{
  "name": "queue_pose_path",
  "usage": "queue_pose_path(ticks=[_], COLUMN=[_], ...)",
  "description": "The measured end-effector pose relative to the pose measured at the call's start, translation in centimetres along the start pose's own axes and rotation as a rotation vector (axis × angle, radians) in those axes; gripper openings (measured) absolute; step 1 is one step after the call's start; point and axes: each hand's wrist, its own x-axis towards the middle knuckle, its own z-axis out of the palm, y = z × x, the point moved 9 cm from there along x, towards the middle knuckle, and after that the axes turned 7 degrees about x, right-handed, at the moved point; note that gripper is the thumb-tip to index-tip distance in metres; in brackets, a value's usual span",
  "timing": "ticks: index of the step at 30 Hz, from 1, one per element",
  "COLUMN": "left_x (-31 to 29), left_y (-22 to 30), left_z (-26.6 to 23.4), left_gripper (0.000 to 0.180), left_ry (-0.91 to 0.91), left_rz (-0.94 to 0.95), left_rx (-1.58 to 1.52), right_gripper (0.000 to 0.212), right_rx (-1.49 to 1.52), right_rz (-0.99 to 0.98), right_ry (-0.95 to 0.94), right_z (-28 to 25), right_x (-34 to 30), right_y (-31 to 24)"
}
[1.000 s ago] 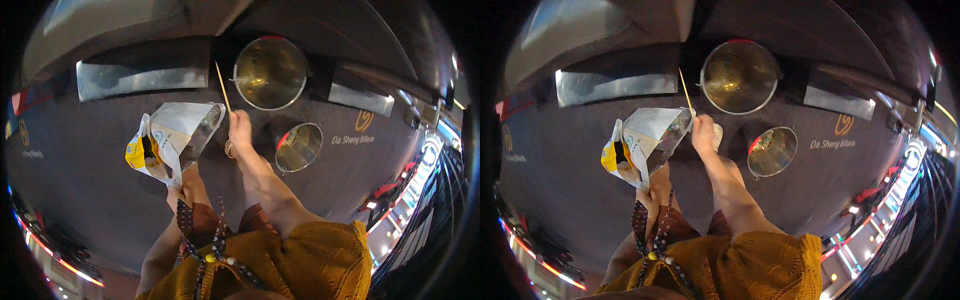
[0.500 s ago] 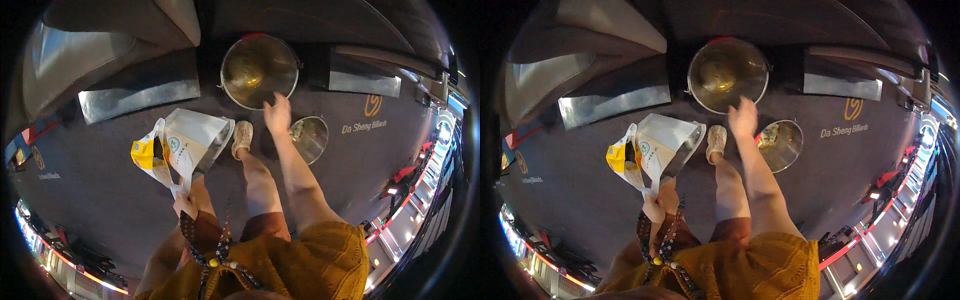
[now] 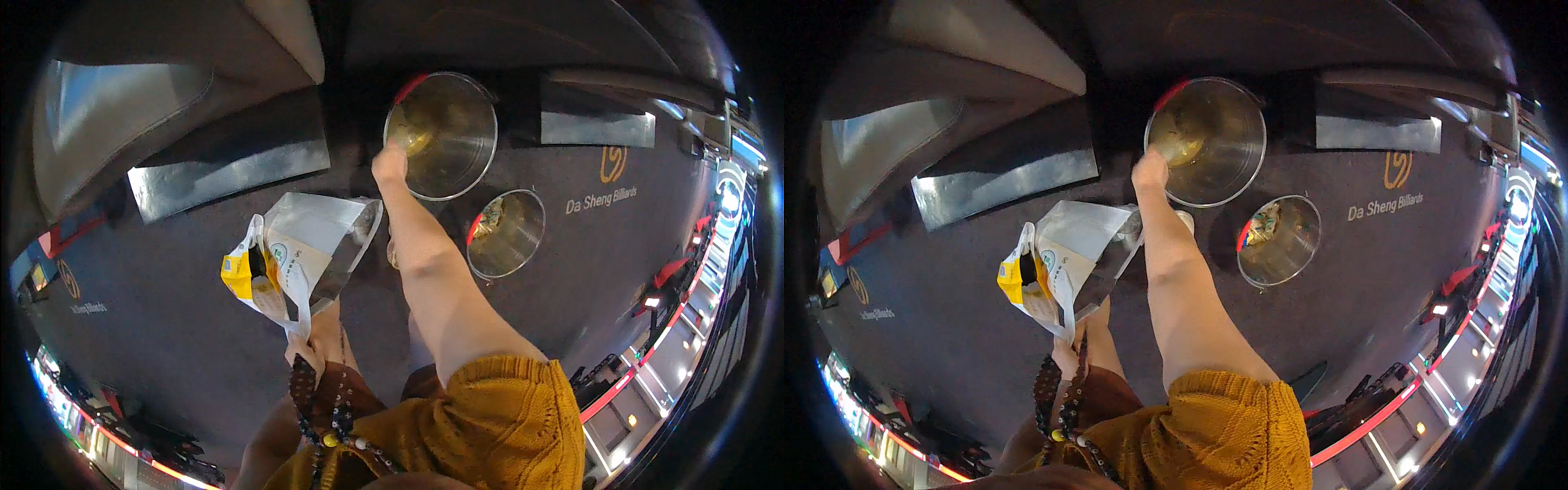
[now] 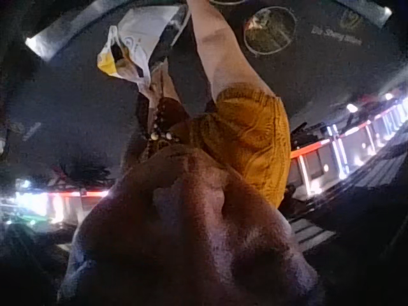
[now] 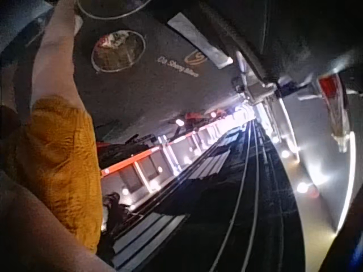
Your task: The person cleans a table and surrounding area using a cloth and by hand, collecting items such as bottles and trash into a bag and bucket.
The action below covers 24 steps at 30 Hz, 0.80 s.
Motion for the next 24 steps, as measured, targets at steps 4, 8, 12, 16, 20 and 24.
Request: queue_pose_path(ticks=[4,8,12,16,20,24], left_x=[1.4,1.7,2.5,2.1,1.7,2.4], left_y=[1.3,1.6,1.8,-0.7,-1.9,-3.4], left_z=[-0.6,-0.8,-1.5,-0.4,1.4,3.0], left_gripper=[0.039,0.034,0.035,0.041,0.03,0.027], left_ry=[-0.106,-0.122,-0.141,-0.101,-0.089,-0.152], left_rz=[0.024,0.047,0.121,0.127,0.074,-0.07], left_rx=[0.0,0.184,0.175,0.206,0.242,-0.131], right_gripper=[0.02,0.023,0.029,0.053,0.061,0.06], right_rx=[-0.206,-0.269,-0.125,0.162,0.651,1.064], right_rz=[-0.148,-0.17,-0.102,-0.338,-0.666,-1.423], right_ry=[-0.068,-0.222,-0.333,-0.03,0.391,0.413], right_z=[-2.4,-1.3,-1.0,-9.5,-28.8,-50.1], right_x=[-3.1,-5.4,-8.9,-12.0,-16.2,-27.0], right_y=[3.9,7.1,5.7,-1.6,-10.2,-20.9])
